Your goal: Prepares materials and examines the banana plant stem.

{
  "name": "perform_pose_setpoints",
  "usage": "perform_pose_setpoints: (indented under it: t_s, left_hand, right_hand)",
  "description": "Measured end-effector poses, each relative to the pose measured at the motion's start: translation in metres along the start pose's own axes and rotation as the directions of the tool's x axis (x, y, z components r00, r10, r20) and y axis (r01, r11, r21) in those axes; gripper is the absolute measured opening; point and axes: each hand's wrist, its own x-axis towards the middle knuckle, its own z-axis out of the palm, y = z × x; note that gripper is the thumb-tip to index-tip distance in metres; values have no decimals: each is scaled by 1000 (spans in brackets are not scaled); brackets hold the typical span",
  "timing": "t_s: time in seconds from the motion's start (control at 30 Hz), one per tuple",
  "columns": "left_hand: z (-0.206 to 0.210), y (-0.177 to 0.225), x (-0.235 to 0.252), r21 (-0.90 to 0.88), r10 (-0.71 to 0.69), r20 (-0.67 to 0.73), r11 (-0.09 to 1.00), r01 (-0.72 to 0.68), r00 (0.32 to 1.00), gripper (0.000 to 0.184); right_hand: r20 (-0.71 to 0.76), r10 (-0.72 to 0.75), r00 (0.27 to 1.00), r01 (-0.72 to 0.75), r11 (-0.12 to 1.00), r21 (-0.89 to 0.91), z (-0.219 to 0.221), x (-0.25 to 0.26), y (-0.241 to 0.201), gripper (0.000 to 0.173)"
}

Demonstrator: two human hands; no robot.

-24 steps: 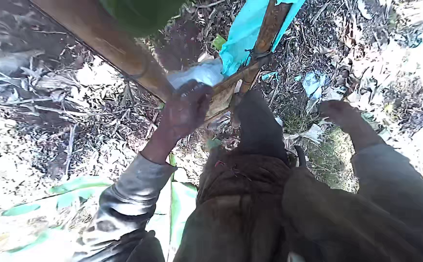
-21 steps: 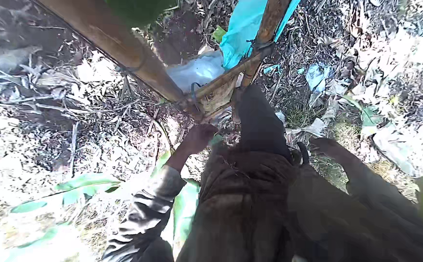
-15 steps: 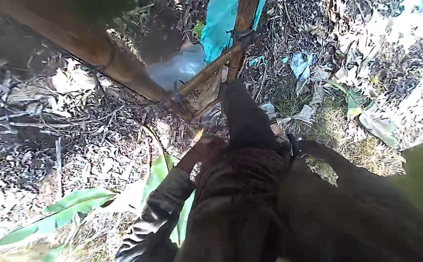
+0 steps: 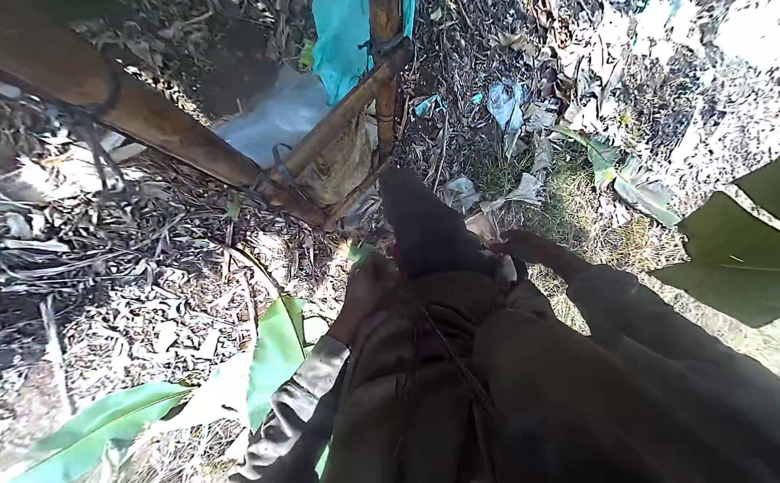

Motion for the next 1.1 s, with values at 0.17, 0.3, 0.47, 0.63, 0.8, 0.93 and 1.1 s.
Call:
perform_pose_setpoints:
  t_s: [0.17, 0.3, 0.47, 0.63, 0.8, 0.93, 1.1]
  left_hand:
    - [1, 2, 5, 64, -39, -123, 997, 47, 992, 49]
    - [-2, 13, 9, 81, -8, -138, 997, 20, 990, 33]
    - [-1, 18, 9, -105, 38, -195, 993, -60, 980, 25]
    - [-9, 24, 12, -303, -34, -220, 952, -35, 975, 27]
    - [-5, 9, 20, -165, 63, -146, 983, -87, 987, 33]
    - [-6, 10, 15, -169, 175, 99, 973, -157, 980, 25]
    - [-14, 11, 12, -424, 202, 411, 906, -10, 889, 39]
  right_hand:
    - [147, 46, 988, -64, 990, 122, 12, 31, -20, 46]
    - [279, 46, 959, -79, 991, 109, 20, 64, -39, 30]
    - [377, 57, 924, -97, 992, 86, 12, 80, -33, 25]
    - [389, 101, 916, -146, 985, 89, -7, 79, -33, 25]
    - [397, 81, 914, -182, 957, 224, -10, 72, -45, 29]
    - [380, 60, 923, -178, 943, 283, 7, 104, -46, 43]
    - [279, -181, 943, 173, 984, 52, 16, 112, -56, 47]
